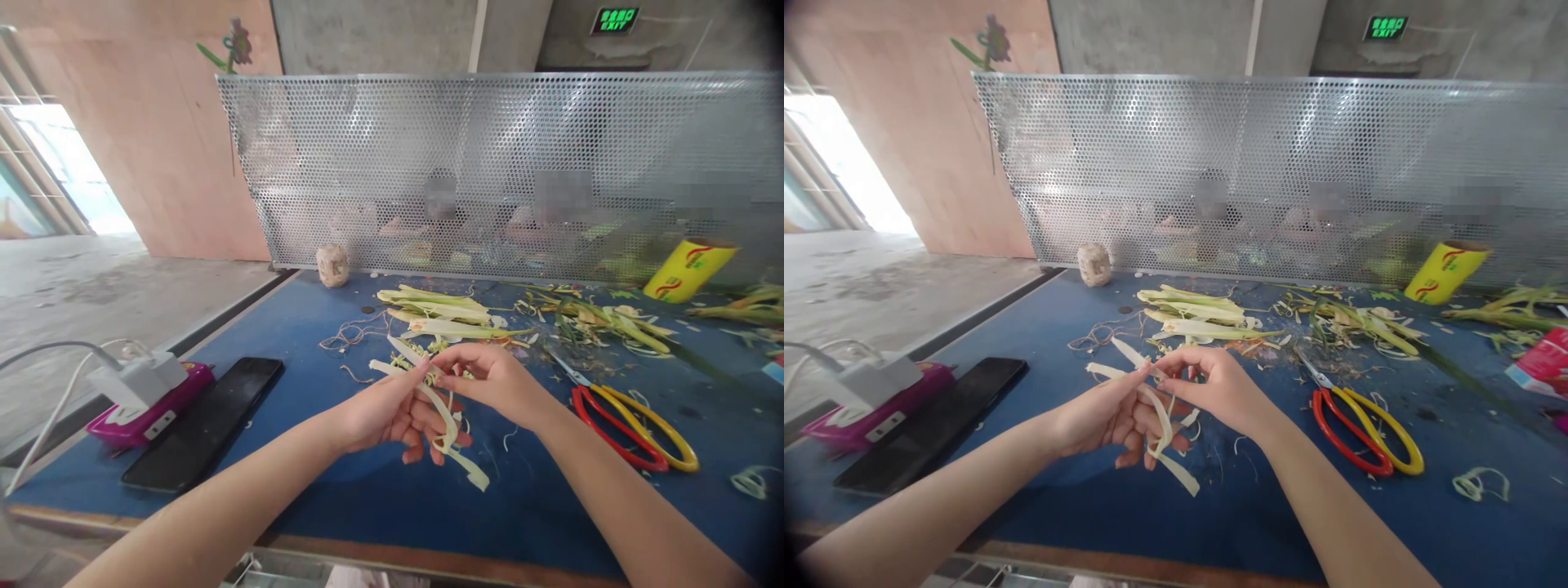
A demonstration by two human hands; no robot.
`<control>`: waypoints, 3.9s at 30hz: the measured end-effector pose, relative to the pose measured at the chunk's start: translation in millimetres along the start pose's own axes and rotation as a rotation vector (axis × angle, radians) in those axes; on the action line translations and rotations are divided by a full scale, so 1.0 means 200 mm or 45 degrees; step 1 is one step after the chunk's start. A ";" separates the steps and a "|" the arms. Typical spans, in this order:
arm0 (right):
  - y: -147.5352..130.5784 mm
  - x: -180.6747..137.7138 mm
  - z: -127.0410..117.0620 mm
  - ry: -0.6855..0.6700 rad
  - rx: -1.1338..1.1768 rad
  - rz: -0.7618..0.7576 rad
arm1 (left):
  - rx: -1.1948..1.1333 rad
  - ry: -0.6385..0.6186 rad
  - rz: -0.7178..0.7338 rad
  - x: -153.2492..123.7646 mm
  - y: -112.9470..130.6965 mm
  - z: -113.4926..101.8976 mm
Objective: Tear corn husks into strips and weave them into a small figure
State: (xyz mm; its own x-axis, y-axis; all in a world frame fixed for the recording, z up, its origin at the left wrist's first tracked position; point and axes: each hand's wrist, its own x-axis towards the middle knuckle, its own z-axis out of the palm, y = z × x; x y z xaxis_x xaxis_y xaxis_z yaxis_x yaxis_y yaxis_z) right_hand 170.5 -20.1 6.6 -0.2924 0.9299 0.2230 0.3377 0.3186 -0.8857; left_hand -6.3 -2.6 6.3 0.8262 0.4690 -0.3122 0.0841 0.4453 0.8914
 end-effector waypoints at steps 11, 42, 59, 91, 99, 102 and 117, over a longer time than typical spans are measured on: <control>0.01 -0.01 -0.01 0.046 0.336 -0.112 | -0.031 0.090 -0.010 0.00 0.01 0.00; -0.01 -0.01 -0.02 -0.014 -0.238 -0.055 | 0.061 0.247 0.066 0.00 0.02 0.00; -0.03 -0.03 0.00 -0.085 -0.138 -0.036 | 0.233 0.194 0.114 0.00 0.01 -0.01; -0.04 -0.06 0.02 0.262 -1.174 -0.860 | -0.296 0.422 0.304 0.00 0.03 -0.03; -0.02 -0.06 0.06 0.602 -1.539 -1.188 | -0.341 0.428 0.378 0.01 0.04 -0.02; -0.05 -0.07 0.06 0.584 -1.395 -1.235 | -0.380 0.465 0.422 0.01 0.04 -0.03; -0.05 -0.06 0.06 0.151 -0.895 -1.137 | -0.465 0.709 0.534 0.01 0.07 -0.03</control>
State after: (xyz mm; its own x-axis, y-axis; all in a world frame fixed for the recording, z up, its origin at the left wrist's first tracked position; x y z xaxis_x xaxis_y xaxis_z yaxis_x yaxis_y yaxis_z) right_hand 160.0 -37.6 7.6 -0.6061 0.3189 0.7287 0.4881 0.8725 0.0242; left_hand -7.5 9.3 16.1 0.3397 0.9235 -0.1782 -0.4412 0.3238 0.8369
